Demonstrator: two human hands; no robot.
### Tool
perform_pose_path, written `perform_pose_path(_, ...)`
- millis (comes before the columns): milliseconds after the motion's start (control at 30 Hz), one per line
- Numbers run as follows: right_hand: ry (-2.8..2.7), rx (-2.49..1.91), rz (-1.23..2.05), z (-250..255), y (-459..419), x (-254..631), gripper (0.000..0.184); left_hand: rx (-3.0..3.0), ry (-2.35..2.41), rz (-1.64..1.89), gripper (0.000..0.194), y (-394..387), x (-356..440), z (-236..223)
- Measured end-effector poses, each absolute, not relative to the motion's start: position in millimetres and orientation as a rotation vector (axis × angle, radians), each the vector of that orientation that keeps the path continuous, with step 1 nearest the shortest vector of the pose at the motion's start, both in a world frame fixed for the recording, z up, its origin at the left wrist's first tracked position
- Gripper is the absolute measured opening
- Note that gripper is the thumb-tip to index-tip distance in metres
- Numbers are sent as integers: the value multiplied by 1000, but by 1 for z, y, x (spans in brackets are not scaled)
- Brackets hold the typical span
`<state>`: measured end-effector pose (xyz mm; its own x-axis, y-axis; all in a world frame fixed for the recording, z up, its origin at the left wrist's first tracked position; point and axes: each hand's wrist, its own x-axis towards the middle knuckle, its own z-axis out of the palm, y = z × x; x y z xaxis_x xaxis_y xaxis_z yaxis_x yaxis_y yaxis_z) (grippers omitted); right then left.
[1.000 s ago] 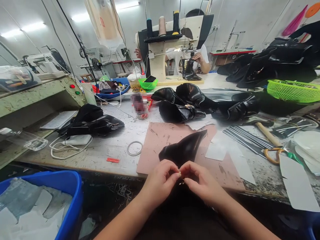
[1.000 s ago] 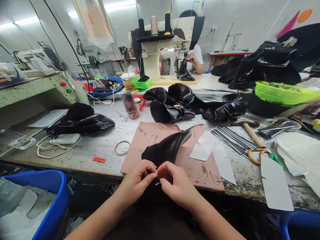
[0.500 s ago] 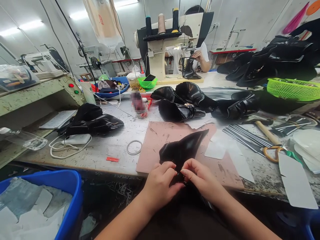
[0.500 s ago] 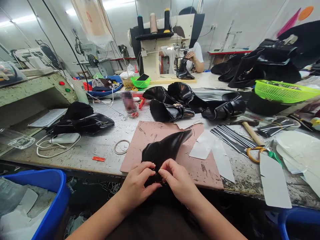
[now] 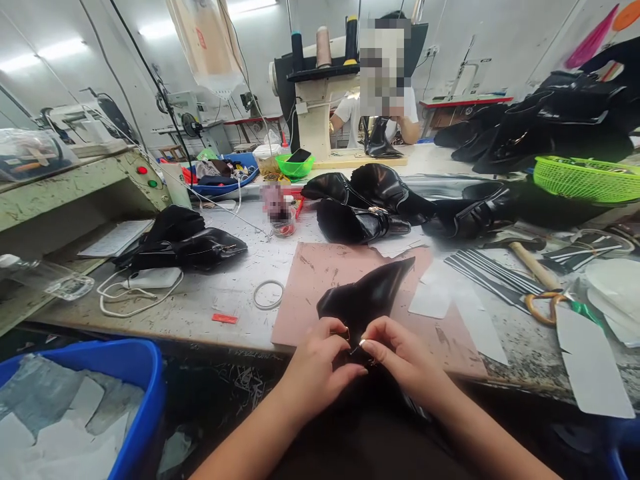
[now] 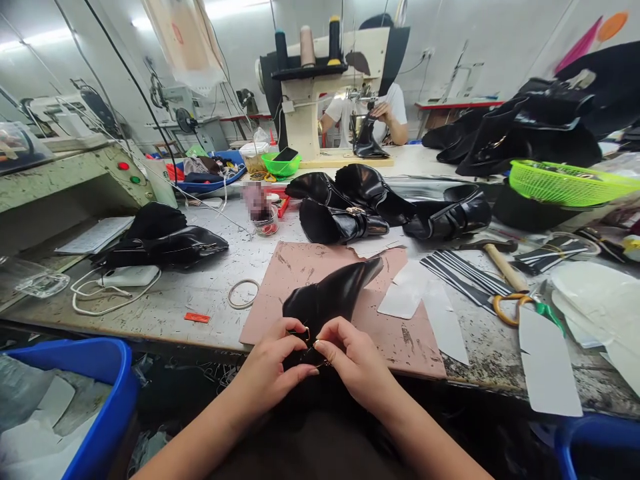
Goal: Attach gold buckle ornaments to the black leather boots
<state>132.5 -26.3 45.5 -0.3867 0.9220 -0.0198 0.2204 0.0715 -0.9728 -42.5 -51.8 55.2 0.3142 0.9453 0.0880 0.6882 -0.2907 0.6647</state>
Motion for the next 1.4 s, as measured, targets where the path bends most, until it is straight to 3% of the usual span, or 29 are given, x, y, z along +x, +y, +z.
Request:
perform_pose_path(267, -1550, -1103, 1676, 49, -20, 134, 21, 2101, 1418, 622, 18, -50, -42, 55)
perform_pose_path(500, -1659, -1137, 1561, 51, -21, 136, 19, 2172, 1400, 684, 17, -56, -56, 55)
perform_pose_path(800, -1836, -1155, 1321, 51, -27, 132, 13, 1954, 1304, 750, 33, -55, -49, 61)
perform_pose_path(1000, -1752, -1063, 1374, 51, -27, 140, 19, 2114, 1409, 847, 20, -57, -56, 58)
perform_pose_path(1133, -1702, -1055, 1429, 50, -28, 141, 22, 2212, 1421, 720, 8, -56, -61, 59)
perform_pose_path(1400, -1758, -1031, 1278, 48, -32, 133, 12, 2099, 1402, 692, 12, -55, -47, 62)
